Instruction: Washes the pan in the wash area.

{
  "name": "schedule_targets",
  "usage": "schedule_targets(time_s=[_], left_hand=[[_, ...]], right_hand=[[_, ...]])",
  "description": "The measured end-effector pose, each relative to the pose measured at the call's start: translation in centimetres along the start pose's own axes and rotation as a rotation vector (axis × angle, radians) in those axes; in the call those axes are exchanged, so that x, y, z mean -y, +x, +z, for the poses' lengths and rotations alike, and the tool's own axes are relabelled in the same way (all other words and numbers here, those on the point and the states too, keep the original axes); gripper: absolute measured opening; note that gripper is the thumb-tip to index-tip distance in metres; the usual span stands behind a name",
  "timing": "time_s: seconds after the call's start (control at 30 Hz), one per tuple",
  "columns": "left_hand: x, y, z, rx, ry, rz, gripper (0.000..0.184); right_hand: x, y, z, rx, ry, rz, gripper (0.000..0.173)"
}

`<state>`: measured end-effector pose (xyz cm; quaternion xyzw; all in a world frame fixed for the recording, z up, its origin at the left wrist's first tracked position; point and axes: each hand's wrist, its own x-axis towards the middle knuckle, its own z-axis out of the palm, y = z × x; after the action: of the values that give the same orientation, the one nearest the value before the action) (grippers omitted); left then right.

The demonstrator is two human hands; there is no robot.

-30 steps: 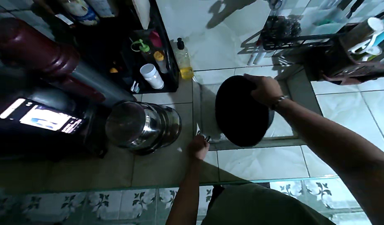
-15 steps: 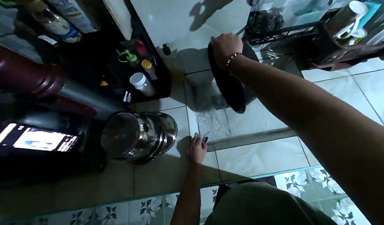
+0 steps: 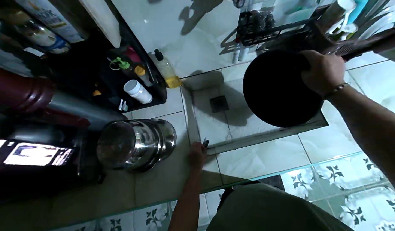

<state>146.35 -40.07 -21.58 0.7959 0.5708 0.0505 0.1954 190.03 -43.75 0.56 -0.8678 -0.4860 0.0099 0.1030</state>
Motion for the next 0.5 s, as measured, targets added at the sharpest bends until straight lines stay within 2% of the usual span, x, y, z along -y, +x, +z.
schedule_targets(time_s=[0.07,0.1,0.17,0.23,0.5], left_hand=[[0.2,-0.2,0.5,-0.124,-0.007,0.079,0.023],[-0.1,-0.2,0.3,-0.116,0.008,0.085,0.024],[-1.1,0.4,-1.0,0.103,0.071,0.033,0.03],[-1.9,1.9,-1.2,0.245,0.105,0.056,0.031],[-6.3,6.8,-0.1,0.317,0.289,0.161,0.03]], right_hand=[[-2.9,-2.0,0.3,-0.06,0.063,0.028,0.046],[-3.8,-2.9,0.4,-0.083,0.092,0.038,0.046],[-5.1,-4.6,0.6,-0.121,0.115,0.061,0.045],[-6.2,-5.9,0.9,-0.145,0.138,0.092,0.045],[-9.3,-7.7,2.4,-0.25,0.174,0.115,0.044]])
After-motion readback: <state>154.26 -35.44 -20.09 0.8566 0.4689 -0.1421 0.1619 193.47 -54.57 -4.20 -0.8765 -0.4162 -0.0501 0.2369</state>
